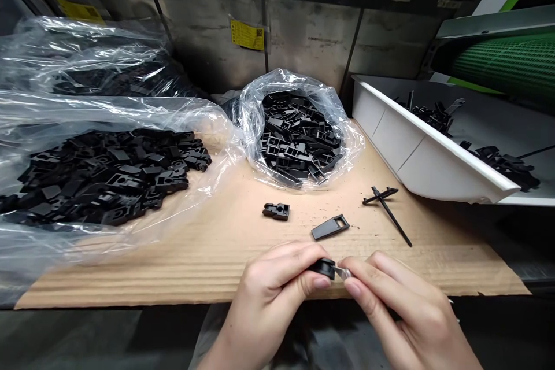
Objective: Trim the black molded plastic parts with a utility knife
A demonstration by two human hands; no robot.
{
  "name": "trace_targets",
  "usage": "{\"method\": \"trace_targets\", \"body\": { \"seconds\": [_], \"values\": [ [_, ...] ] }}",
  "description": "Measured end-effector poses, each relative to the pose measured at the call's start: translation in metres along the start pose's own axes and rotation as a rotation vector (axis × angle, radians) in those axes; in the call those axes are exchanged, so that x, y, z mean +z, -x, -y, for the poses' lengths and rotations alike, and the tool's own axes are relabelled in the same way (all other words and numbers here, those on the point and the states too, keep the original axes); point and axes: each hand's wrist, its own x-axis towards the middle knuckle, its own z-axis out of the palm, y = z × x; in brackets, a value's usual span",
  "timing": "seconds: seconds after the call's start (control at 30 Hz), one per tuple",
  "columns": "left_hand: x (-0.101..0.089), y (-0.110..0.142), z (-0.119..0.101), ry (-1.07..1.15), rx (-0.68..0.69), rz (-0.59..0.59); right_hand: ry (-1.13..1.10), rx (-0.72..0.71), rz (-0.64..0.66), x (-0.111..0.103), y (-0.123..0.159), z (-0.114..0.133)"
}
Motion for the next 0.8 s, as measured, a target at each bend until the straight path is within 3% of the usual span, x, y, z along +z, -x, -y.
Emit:
{"method": "trace_targets", "body": {
  "seconds": [0.27,0.43,0.57,0.67,0.8],
  "values": [
    [-0.002,0.001,-0.002,0.054,-0.082,0.122,0.124,-0.122,-0.266,0.013,0.001,-0.007],
    [-0.002,0.002,0.0,0.012,0.042,0.058,-0.058,-0.023,-0.171,0.003,0.004,-0.01],
    [0.003,0.006,0.01,-0.145,0.283,-0.037,-0.159,0.097,-0.12,-0.005,0.009,-0.006],
    [0.007,0.008,0.016,-0.267,0.445,-0.046,-0.165,0.124,-0.064,-0.005,0.009,-0.003],
    [0.008,0.009,0.02,-0.338,0.515,-0.041,-0.119,0.119,-0.008,0.001,0.008,-0.003]
  ]
}}
